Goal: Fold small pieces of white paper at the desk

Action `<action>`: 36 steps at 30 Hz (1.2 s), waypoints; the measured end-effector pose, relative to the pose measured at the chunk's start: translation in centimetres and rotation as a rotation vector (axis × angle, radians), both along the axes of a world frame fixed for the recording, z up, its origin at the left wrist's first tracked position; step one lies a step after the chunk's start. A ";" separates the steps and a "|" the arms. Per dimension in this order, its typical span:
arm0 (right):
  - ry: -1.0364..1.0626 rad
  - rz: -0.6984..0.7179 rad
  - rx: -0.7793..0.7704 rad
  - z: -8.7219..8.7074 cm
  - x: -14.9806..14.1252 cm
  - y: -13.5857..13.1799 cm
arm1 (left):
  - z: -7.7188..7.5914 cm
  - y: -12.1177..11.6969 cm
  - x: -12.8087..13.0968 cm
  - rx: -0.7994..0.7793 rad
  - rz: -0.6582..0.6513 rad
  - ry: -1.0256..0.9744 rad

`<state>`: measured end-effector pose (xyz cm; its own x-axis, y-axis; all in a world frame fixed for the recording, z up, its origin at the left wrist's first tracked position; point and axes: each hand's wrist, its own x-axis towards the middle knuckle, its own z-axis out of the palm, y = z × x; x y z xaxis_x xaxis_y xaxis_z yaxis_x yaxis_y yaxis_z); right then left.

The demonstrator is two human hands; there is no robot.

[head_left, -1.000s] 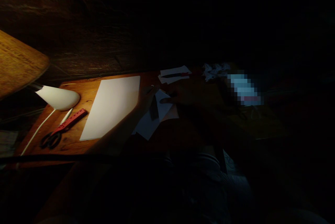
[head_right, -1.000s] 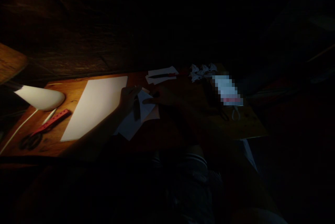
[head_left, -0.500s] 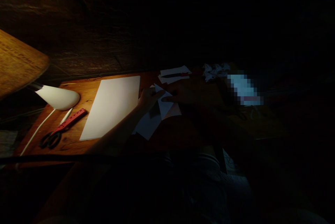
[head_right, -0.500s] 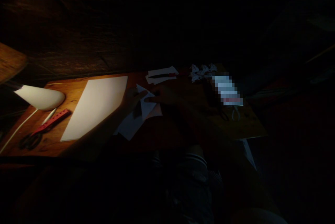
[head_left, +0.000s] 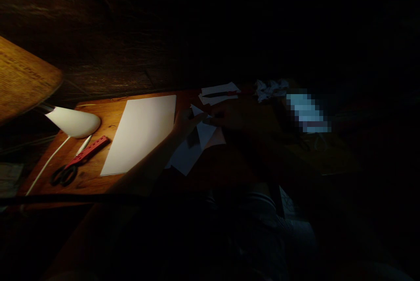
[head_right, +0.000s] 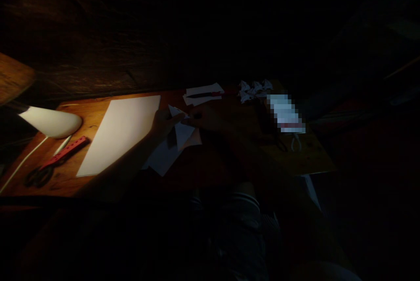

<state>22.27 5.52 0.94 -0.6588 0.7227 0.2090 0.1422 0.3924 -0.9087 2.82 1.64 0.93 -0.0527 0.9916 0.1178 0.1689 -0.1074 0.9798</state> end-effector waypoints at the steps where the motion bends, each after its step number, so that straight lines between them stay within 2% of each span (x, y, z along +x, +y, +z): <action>1: 0.011 0.003 0.005 -0.2 -0.1 0.0 | 0.1 0.0 0.0 -0.001 0.004 0.008; 6: 0.055 0.005 -0.015 -0.4 -0.2 0.1 | 0.4 -0.2 -0.1 0.005 0.018 0.007; 13: 0.120 0.006 -0.019 -0.4 -0.2 0.2 | -0.1 -0.1 0.0 -0.024 0.018 -0.066; 25: 0.102 -0.002 -0.034 -0.3 -0.3 0.1 | 0.8 -0.6 0.4 -0.060 0.021 -0.115; 30: 0.098 -0.039 -0.028 -0.4 -0.4 0.1 | 0.4 -0.3 0.2 -0.070 0.028 -0.074; 36: 0.113 -0.030 -0.016 -0.4 -0.3 0.2 | 0.2 0.2 -0.3 -0.110 -0.054 -0.057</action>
<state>21.97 5.69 0.54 -0.6096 0.7457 0.2690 0.0496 0.3745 -0.9259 2.53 1.87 1.10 -0.0027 1.0000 0.0068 0.1096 -0.0065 0.9940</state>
